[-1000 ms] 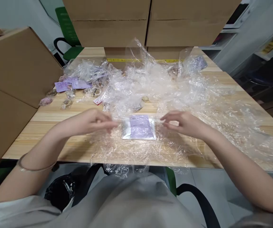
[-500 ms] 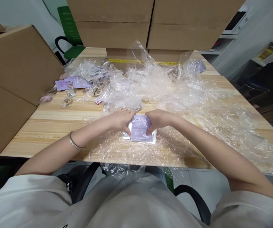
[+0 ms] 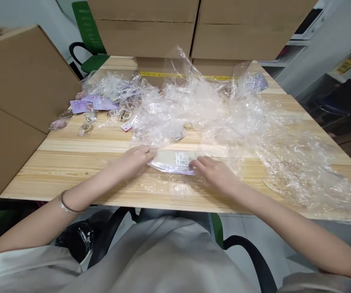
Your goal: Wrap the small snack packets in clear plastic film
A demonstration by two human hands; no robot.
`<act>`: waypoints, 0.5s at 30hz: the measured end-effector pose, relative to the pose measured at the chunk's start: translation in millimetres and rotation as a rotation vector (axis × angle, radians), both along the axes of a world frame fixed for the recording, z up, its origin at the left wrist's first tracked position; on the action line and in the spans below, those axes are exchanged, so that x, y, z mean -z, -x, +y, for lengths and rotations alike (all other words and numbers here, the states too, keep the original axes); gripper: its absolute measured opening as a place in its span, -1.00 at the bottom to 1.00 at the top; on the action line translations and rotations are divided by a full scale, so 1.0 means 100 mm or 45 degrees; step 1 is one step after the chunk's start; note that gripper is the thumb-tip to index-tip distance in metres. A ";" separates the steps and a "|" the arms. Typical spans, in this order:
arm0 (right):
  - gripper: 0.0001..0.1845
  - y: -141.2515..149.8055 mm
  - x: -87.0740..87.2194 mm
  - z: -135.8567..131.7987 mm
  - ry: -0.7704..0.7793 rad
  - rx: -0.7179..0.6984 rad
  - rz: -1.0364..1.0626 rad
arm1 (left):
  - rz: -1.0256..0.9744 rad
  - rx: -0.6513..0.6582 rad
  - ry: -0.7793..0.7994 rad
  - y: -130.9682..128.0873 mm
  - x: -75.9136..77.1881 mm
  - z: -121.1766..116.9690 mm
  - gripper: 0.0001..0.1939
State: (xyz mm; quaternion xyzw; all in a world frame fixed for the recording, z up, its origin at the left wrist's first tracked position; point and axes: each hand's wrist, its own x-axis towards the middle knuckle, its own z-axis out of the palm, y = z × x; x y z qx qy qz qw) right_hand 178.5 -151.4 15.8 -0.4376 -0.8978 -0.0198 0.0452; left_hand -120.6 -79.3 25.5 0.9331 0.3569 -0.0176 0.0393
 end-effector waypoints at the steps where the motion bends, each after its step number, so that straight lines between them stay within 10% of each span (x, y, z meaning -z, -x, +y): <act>1: -0.60 -0.04 0.09 -0.03 -0.023 -0.065 -0.063 | 0.037 0.009 -0.050 0.01 0.04 -0.07 -0.60; 8: -0.28 -0.51 0.31 -0.25 0.034 -0.130 -0.098 | 0.210 -0.052 -0.151 0.17 0.26 -0.42 -0.39; 15: -0.64 -0.67 -0.14 -0.26 0.357 0.029 0.233 | -0.072 -0.159 0.257 0.49 -0.06 -0.41 -0.52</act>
